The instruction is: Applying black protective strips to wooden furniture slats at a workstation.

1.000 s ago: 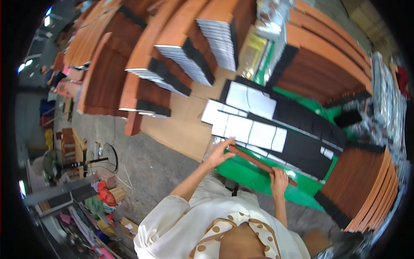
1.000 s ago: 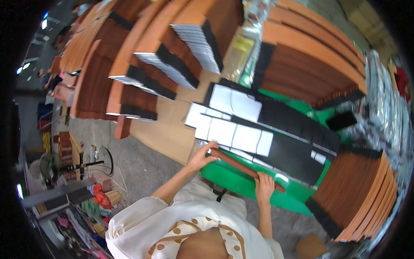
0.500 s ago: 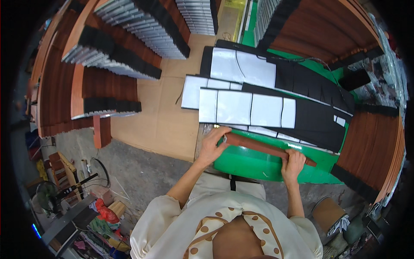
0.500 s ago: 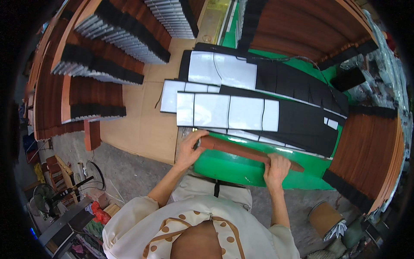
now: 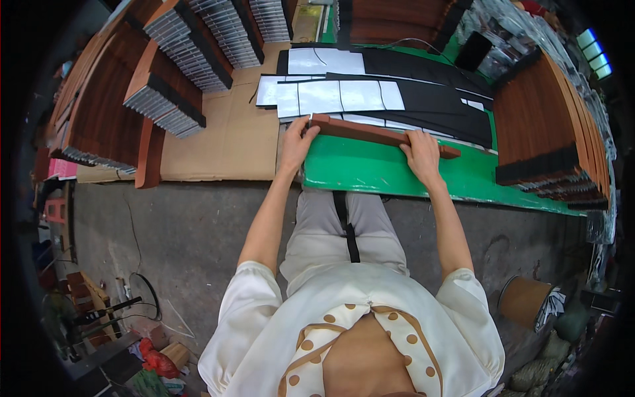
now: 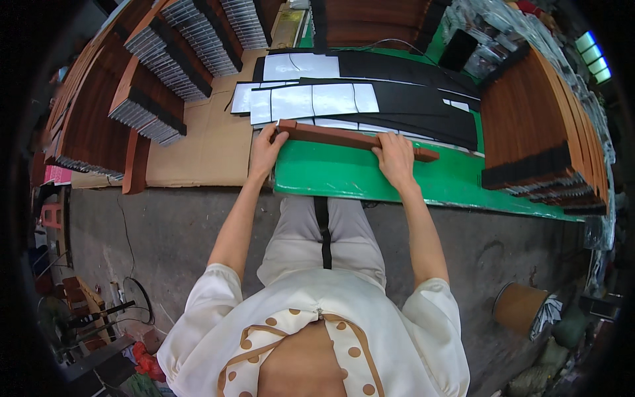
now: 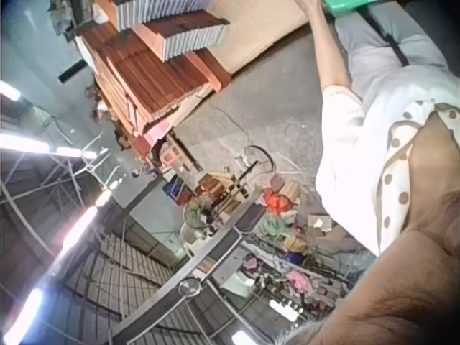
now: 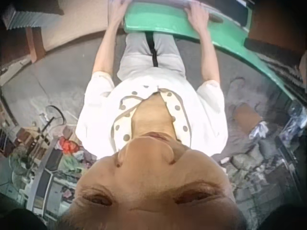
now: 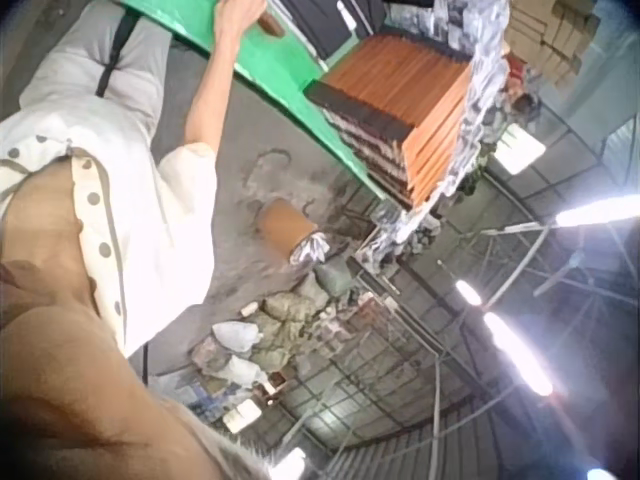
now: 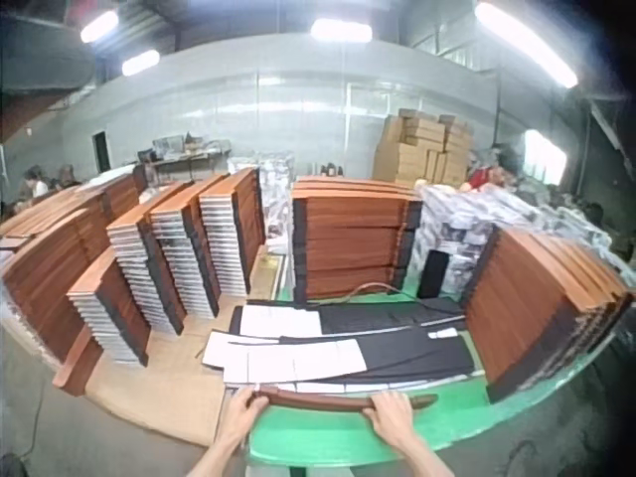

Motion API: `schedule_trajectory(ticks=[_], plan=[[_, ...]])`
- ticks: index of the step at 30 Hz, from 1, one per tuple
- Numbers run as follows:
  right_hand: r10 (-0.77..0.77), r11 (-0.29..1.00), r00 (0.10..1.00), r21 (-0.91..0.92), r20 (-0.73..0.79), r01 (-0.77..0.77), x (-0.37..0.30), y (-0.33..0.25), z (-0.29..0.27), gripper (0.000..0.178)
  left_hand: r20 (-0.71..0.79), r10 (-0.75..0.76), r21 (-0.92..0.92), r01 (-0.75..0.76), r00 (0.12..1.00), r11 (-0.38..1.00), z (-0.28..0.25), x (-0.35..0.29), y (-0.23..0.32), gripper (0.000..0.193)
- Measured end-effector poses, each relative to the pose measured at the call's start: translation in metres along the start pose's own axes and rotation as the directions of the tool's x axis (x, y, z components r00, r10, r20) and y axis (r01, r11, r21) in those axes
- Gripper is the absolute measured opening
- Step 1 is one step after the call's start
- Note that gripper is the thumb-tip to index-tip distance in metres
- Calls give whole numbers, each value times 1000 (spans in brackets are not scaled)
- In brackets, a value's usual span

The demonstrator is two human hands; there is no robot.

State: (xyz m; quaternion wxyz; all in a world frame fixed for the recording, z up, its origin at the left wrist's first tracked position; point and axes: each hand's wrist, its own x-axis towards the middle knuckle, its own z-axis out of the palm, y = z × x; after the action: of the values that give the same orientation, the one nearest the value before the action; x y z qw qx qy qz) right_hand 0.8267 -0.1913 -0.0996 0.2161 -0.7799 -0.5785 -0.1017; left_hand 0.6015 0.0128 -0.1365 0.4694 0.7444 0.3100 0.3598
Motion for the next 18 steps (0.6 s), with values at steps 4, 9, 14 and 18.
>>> schedule_trajectory(ticks=[4, 9, 14, 18], plan=[[-16, 999, 999, -35, 38, 17, 1, 11, -2, 26, 14, 19, 90, -20, 1000, 996, 8, 2, 6, 26], [4, 1000, 988, 12, 154, -6, 10, 17, -7, 22, 28, 7, 164, -12, 1000, 986, 6, 10, -1, 26], [-88, 993, 953, 101, 290, 61, 24, 5, -7, 23, -40, 1, 172, 6, 999, 985, -6, -6, -16, 30], [-128, 962, 984, 255, 122, 94, 27, 22, -23, 28, -61, -7, 157, 17, 998, 987, 20, -14, 2, 31]])
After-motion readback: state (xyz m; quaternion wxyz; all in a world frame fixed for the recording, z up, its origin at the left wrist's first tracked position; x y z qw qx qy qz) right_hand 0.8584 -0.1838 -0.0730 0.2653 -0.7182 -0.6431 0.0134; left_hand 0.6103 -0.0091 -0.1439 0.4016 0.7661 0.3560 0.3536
